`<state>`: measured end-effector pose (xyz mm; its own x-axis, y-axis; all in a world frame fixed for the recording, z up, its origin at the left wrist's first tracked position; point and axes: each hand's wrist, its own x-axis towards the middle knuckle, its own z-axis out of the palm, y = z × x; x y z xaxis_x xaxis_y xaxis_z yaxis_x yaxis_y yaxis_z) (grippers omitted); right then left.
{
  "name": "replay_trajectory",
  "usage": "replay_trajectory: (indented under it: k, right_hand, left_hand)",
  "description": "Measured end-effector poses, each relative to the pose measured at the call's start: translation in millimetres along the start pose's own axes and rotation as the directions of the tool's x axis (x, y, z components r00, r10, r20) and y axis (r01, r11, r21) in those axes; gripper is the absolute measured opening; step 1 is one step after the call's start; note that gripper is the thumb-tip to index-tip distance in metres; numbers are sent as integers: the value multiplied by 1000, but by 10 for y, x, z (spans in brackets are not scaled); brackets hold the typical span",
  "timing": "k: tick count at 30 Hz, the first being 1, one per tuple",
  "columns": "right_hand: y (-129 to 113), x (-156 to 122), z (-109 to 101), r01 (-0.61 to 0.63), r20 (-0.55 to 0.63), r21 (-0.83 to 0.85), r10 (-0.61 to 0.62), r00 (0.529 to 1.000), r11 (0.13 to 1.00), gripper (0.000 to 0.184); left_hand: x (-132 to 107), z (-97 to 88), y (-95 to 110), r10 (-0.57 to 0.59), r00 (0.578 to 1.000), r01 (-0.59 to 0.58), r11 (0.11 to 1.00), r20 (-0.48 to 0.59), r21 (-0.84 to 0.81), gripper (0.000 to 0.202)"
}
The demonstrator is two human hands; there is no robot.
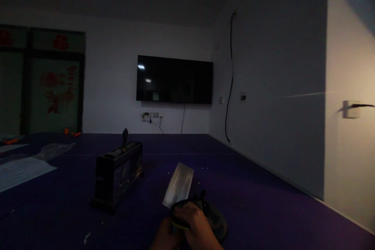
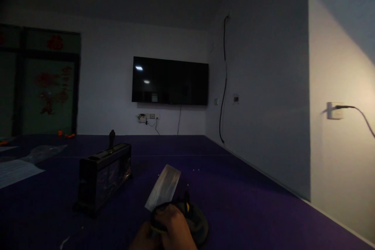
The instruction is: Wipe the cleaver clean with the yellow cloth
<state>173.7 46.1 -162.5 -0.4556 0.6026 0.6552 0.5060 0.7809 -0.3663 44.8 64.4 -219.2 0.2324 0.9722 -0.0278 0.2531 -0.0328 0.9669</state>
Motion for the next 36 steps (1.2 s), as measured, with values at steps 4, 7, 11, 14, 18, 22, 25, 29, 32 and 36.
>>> replay_trajectory:
  k: [4,7,11,14,18,22,25,29,32,36]
  right_hand:
    - [-22,-3,12,-48,-32,44,49,998,998,40]
    - [-14,10,-2,-73,-7,89,74,997,993,52]
    - [137,9,-18,-93,-65,81,98,993,992,68]
    - [290,-20,-44,-94,-155,36,99,983,995,73]
    - [369,-46,-86,-86,-216,0,84,973,996,74]
    - [353,-33,-79,-60,-200,-6,57,978,998,75]
    - [320,-14,-69,-46,-199,21,50,979,999,72]
    - [225,-8,-55,-57,-116,50,63,991,997,66]
    - [176,-32,-15,-64,-45,57,67,997,996,63]
    - [240,-84,31,0,-245,167,42,969,986,50]
  left_hand:
    - [16,27,-59,92,994,-90,995,-54,33,44]
    - [-31,19,49,237,971,-237,971,18,-7,43]
    - [-96,-6,175,242,959,-253,966,150,58,41]
    - [-109,-9,139,104,992,-117,973,74,197,39]
    - [-102,4,71,88,996,-89,960,15,264,37]
    - [-108,0,82,12,1000,-7,969,-18,248,46]
    - [-116,-6,103,41,999,-40,976,-2,214,41]
    - [-109,-3,143,112,993,-116,985,37,128,35]
    - [-122,-8,204,280,953,-282,959,119,0,43]
    - [-172,-39,226,225,973,-225,974,60,-5,54]
